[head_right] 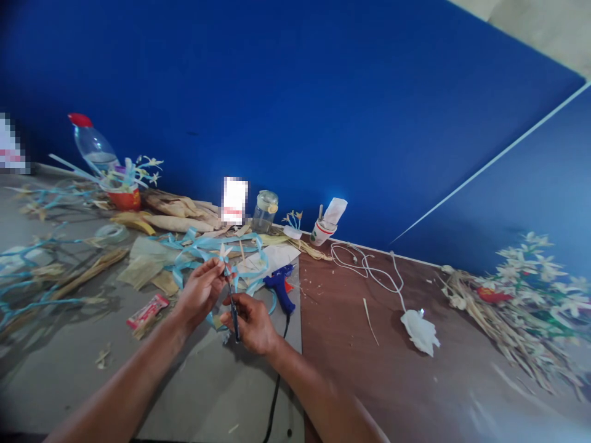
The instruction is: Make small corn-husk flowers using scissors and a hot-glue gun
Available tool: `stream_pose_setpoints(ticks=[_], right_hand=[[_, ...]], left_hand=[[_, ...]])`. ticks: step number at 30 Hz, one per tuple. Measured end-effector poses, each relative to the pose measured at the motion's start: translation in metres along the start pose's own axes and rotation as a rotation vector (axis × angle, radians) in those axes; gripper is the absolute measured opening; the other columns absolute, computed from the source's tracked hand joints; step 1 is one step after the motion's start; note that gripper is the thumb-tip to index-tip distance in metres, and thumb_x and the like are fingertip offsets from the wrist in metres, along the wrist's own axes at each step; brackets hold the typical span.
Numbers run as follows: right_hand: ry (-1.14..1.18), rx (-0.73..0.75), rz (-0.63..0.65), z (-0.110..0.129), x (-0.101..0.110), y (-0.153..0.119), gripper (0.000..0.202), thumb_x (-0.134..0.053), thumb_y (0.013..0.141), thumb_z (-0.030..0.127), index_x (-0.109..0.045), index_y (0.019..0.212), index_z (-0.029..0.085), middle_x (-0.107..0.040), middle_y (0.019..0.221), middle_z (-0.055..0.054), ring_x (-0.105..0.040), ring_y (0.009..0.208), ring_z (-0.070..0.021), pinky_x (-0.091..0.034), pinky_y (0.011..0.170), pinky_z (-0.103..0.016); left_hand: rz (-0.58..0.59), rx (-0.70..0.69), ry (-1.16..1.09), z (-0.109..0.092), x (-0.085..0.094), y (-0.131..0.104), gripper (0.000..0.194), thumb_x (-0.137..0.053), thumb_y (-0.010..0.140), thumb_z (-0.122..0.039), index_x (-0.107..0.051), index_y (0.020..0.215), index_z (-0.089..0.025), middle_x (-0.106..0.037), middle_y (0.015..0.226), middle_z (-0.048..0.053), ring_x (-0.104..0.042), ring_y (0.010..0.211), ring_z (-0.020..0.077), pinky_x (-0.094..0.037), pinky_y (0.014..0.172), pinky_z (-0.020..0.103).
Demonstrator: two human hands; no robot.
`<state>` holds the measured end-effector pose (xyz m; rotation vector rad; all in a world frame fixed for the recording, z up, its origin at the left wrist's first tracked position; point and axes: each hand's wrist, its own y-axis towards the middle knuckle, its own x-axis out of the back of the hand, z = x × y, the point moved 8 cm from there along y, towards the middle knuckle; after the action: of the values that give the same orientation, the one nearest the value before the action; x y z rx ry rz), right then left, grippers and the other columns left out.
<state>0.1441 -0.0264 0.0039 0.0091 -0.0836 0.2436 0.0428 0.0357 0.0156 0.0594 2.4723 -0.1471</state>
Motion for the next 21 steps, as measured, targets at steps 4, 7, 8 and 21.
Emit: stream_pose_setpoints(ticks=[4, 7, 8, 21], right_hand=[[-0.029, 0.016, -0.012, 0.0041, -0.0007, -0.0015, 0.043, -0.066, 0.070, 0.055, -0.057, 0.087, 0.017, -0.041, 0.062, 0.004, -0.032, 0.053, -0.0084, -0.029, 0.051, -0.023], [-0.025, 0.014, -0.008, 0.0059, -0.0016, -0.0020, 0.043, -0.065, 0.071, 0.056, -0.056, 0.087, 0.017, -0.041, 0.063, 0.004, -0.031, 0.053, -0.0081, -0.029, 0.051, -0.023], [-0.026, 0.012, -0.006, 0.0057, -0.0017, -0.0020, 0.043, -0.064, 0.071, 0.056, -0.056, 0.087, 0.017, -0.040, 0.062, 0.004, -0.031, 0.053, -0.0081, -0.029, 0.051, -0.023], [-0.129, 0.079, -0.003, 0.0071, 0.0004, -0.0040, 0.039, -0.058, 0.077, 0.056, -0.058, 0.085, 0.017, -0.038, 0.061, 0.004, -0.031, 0.054, -0.0091, -0.027, 0.050, -0.023]], left_hand=[[-0.029, -0.022, 0.001, -0.0004, 0.0005, -0.0010, 0.023, -0.074, 0.063, -0.027, -0.054, 0.061, -0.017, -0.054, 0.056, -0.003, -0.053, 0.054, 0.0095, -0.039, 0.053, 0.021], [-0.045, -0.036, 0.007, 0.0011, 0.0020, -0.0009, 0.023, -0.074, 0.064, -0.028, -0.054, 0.062, -0.017, -0.053, 0.055, -0.004, -0.052, 0.053, 0.0089, -0.038, 0.052, 0.020], [-0.044, -0.038, 0.012, 0.0020, 0.0024, -0.0008, 0.023, -0.074, 0.065, -0.029, -0.054, 0.062, -0.017, -0.053, 0.056, -0.004, -0.052, 0.053, 0.0087, -0.038, 0.052, 0.020], [-0.050, -0.053, 0.013, 0.0042, 0.0052, 0.0007, 0.026, -0.076, 0.065, -0.035, -0.056, 0.064, -0.017, -0.056, 0.057, -0.003, -0.055, 0.053, 0.0098, -0.040, 0.051, 0.020]])
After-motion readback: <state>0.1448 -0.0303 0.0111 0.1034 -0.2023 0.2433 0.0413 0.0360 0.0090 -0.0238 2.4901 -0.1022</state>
